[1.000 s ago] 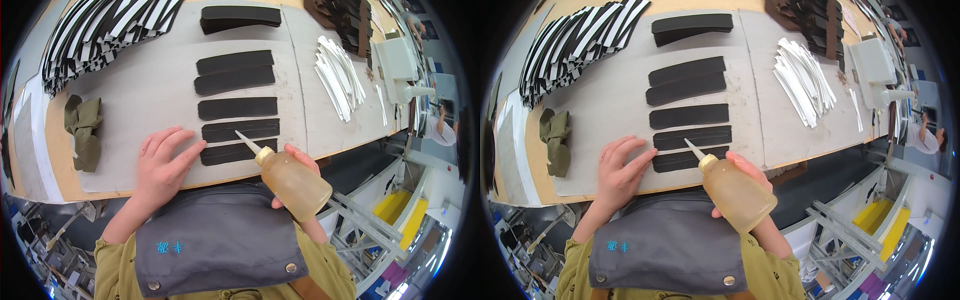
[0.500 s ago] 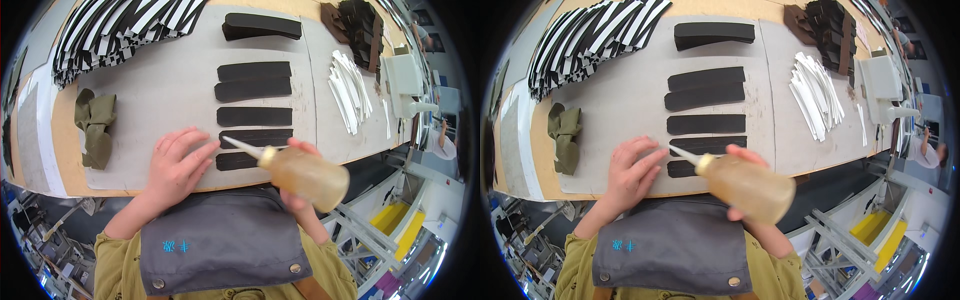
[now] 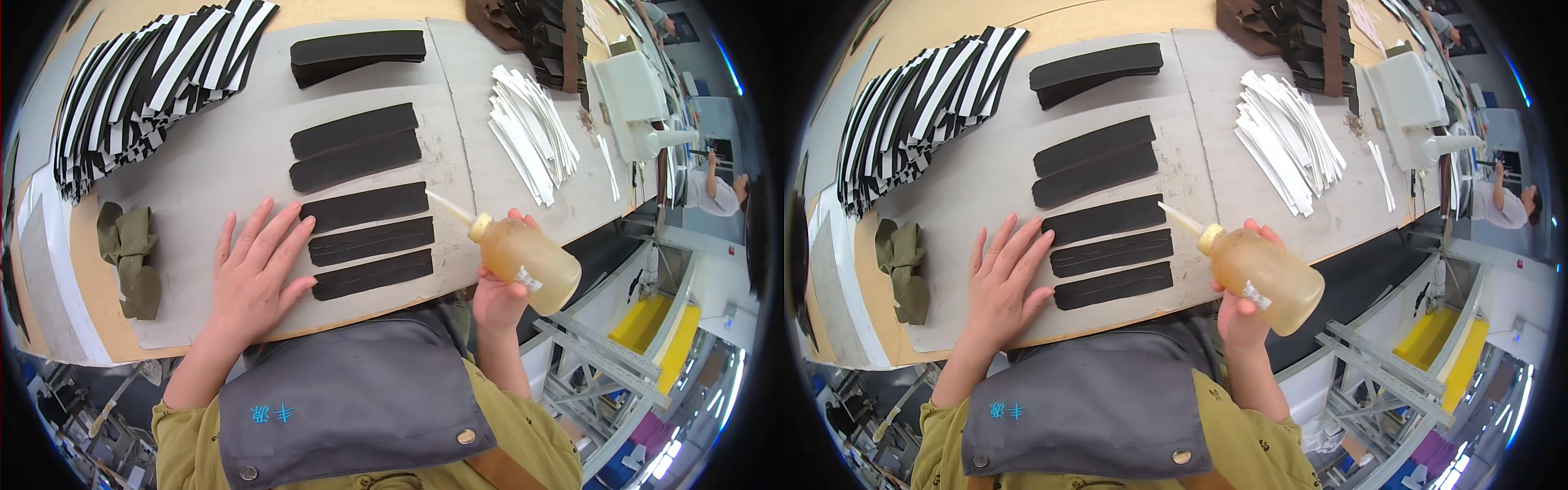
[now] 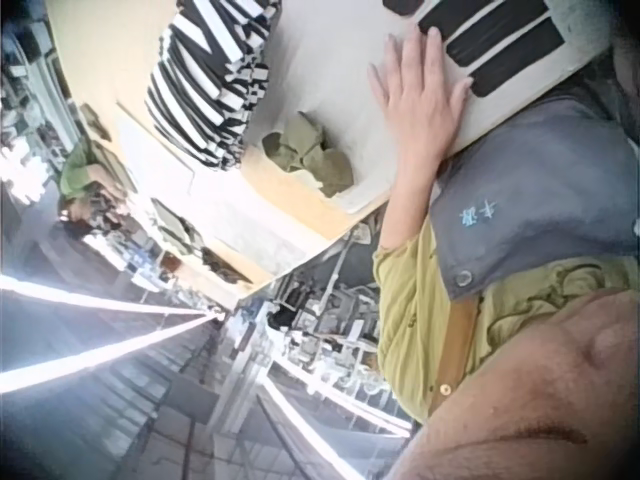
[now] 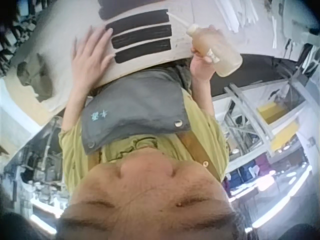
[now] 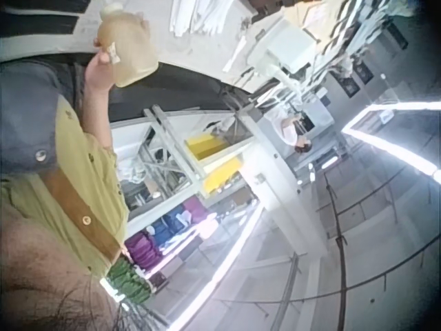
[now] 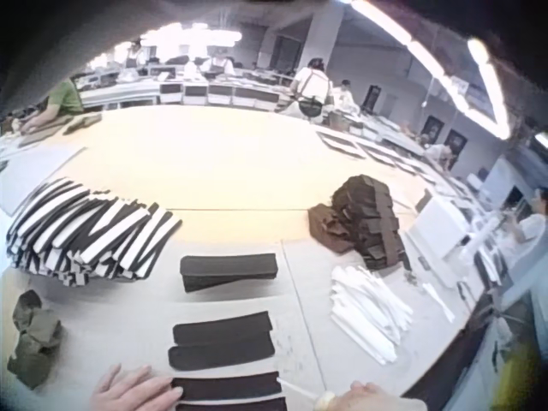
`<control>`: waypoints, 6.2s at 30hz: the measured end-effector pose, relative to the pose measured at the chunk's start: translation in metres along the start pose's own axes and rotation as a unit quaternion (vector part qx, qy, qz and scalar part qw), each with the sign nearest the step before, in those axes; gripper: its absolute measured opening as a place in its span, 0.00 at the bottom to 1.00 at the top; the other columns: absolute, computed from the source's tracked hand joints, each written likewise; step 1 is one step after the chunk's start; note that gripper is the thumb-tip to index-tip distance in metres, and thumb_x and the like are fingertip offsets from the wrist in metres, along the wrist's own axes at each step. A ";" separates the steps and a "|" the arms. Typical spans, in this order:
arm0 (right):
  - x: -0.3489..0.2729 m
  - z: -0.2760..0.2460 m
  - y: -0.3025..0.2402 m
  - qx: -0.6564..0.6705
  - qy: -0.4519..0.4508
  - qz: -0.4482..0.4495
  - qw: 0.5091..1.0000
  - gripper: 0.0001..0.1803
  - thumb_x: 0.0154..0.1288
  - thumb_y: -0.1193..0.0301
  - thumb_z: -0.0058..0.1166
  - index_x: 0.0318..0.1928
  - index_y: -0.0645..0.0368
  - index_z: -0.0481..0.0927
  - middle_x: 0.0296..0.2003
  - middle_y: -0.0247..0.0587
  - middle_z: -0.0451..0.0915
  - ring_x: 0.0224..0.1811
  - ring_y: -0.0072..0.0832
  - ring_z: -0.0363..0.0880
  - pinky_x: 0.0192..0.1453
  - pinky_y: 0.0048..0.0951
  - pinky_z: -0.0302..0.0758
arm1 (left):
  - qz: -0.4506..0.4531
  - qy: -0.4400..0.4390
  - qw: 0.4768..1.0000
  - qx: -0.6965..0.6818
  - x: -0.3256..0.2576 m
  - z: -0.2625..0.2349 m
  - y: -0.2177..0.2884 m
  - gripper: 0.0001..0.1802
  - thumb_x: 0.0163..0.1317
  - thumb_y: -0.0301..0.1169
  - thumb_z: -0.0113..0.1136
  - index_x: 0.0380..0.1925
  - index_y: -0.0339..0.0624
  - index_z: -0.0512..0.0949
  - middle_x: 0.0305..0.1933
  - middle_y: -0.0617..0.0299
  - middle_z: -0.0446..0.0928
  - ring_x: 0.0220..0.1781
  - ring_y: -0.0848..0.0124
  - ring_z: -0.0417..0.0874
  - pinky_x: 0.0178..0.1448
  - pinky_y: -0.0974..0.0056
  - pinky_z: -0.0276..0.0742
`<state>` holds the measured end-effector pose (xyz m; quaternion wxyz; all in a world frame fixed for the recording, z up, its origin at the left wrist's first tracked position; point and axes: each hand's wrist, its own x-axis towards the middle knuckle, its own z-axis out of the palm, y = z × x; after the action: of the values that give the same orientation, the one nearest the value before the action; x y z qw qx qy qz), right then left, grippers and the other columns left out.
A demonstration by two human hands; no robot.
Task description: The person assembles striped fabric components by applying adhesive to black fabric strips and attaching white strips to create a zebra pattern. They handle the pieces one at a time, pressing them together and stacking the finished units on the table.
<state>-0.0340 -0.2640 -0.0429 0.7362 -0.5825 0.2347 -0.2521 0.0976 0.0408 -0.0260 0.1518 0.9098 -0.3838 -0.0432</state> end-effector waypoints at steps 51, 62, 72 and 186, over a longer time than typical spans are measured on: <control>-0.005 0.037 0.000 -0.234 -0.281 -0.236 0.900 0.60 0.40 0.49 0.88 0.69 0.67 0.71 0.65 0.59 0.77 0.68 0.46 0.78 0.71 0.43 0.77 | 0.019 0.107 0.989 -0.097 0.001 0.006 -0.008 0.21 0.60 0.27 0.69 0.56 0.48 0.86 0.59 0.59 0.80 0.66 0.53 0.79 0.68 0.48 0.73; -0.006 -0.001 -0.007 -0.205 -0.022 -0.120 0.971 0.66 0.43 0.32 0.77 0.71 0.66 0.66 0.66 0.56 0.76 0.67 0.40 0.77 0.69 0.41 0.77 | 0.020 0.110 0.990 -0.088 0.002 0.007 -0.006 0.18 0.62 0.26 0.68 0.53 0.47 0.87 0.60 0.58 0.80 0.66 0.53 0.80 0.67 0.51 0.72; -0.010 0.003 -0.005 -0.210 -0.054 -0.094 0.972 0.65 0.45 0.33 0.76 0.72 0.65 0.66 0.67 0.56 0.75 0.69 0.42 0.76 0.70 0.42 0.76 | 0.020 0.111 0.989 -0.092 0.004 0.004 -0.006 0.19 0.60 0.25 0.69 0.52 0.47 0.87 0.58 0.58 0.81 0.64 0.53 0.81 0.65 0.51 0.74; 0.123 -0.057 -0.042 -0.633 -0.045 -0.429 0.643 0.24 0.59 0.72 0.65 0.58 0.52 0.83 0.46 0.33 0.85 0.50 0.33 0.83 0.60 0.38 0.74 | -0.069 0.149 0.984 -0.063 -0.012 0.014 -0.002 0.29 0.61 0.20 0.67 0.64 0.43 0.80 0.67 0.51 0.76 0.68 0.54 0.77 0.71 0.53 0.73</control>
<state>0.0196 -0.3939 -0.0205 0.0069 -0.9527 0.0272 -0.3028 0.0881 0.0476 -0.0401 0.2605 0.9191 -0.2897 0.0586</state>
